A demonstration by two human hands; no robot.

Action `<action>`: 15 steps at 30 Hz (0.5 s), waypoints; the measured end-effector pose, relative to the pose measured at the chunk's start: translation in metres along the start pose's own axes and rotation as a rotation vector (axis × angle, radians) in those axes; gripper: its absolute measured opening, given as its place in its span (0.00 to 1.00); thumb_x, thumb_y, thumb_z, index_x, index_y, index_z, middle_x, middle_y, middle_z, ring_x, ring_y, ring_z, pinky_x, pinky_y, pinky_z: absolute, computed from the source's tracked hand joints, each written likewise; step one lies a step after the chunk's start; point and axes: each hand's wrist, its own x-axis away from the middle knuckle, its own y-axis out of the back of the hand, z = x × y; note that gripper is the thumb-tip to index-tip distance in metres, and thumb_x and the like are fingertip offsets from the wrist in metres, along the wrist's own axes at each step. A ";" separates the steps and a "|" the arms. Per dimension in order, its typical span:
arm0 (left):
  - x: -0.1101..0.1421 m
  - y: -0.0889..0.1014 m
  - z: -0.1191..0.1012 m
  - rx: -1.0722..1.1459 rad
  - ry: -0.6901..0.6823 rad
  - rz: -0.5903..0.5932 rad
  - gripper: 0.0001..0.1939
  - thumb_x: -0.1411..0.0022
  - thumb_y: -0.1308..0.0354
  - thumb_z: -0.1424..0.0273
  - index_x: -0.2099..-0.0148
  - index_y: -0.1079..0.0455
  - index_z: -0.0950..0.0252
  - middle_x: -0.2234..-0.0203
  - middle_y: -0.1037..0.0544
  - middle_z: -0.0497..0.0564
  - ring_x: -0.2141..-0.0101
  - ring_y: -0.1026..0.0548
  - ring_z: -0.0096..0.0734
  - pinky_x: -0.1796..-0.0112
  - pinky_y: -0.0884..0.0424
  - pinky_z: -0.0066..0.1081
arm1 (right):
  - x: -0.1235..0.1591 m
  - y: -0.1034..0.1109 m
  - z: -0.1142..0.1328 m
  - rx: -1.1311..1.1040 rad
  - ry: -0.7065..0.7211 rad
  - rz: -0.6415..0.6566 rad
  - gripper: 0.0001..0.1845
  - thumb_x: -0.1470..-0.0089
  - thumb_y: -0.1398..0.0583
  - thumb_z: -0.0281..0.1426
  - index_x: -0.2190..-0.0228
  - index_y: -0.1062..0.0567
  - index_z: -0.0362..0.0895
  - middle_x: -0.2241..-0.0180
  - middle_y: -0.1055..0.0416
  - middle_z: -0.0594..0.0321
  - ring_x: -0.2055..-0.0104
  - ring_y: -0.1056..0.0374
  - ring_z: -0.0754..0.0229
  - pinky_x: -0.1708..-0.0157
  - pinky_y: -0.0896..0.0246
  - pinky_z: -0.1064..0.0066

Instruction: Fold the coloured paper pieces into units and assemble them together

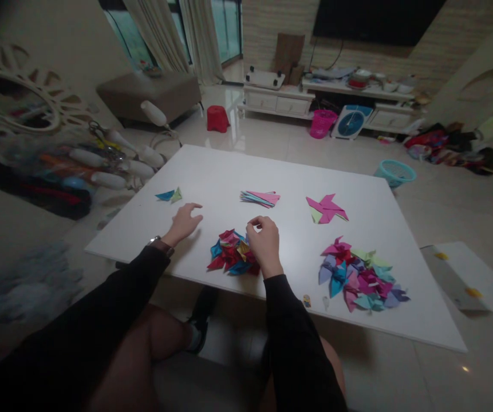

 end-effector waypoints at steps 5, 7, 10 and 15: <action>-0.021 0.008 0.051 -0.024 0.192 -0.126 0.25 0.42 0.43 0.66 0.42 0.35 0.62 0.35 0.39 0.61 0.38 0.40 0.57 0.43 0.40 0.56 | 0.001 0.009 0.003 -0.033 0.000 -0.005 0.07 0.50 0.42 0.32 0.76 0.24 0.46 0.69 0.24 0.61 0.64 0.31 0.56 0.58 0.36 0.63; -0.028 0.013 0.060 -0.081 0.205 -0.119 0.25 0.43 0.42 0.66 0.43 0.35 0.65 0.34 0.42 0.63 0.38 0.41 0.57 0.42 0.40 0.54 | 0.000 0.012 0.002 -0.058 -0.007 -0.010 0.07 0.50 0.42 0.32 0.75 0.24 0.46 0.69 0.24 0.61 0.64 0.31 0.56 0.58 0.36 0.64; -0.040 0.022 0.060 -0.179 0.181 -0.052 0.21 0.43 0.42 0.69 0.48 0.33 0.70 0.36 0.41 0.65 0.39 0.41 0.55 0.41 0.41 0.52 | -0.002 0.015 0.001 -0.086 -0.016 -0.019 0.07 0.50 0.42 0.33 0.75 0.24 0.46 0.69 0.25 0.61 0.64 0.31 0.56 0.59 0.36 0.64; -0.059 0.025 0.055 -0.220 0.095 0.059 0.07 0.42 0.43 0.71 0.62 0.32 0.71 0.53 0.29 0.59 0.46 0.39 0.47 0.42 0.41 0.47 | -0.003 0.018 0.001 -0.093 -0.013 -0.013 0.07 0.50 0.42 0.32 0.75 0.24 0.46 0.69 0.25 0.61 0.64 0.31 0.56 0.58 0.37 0.64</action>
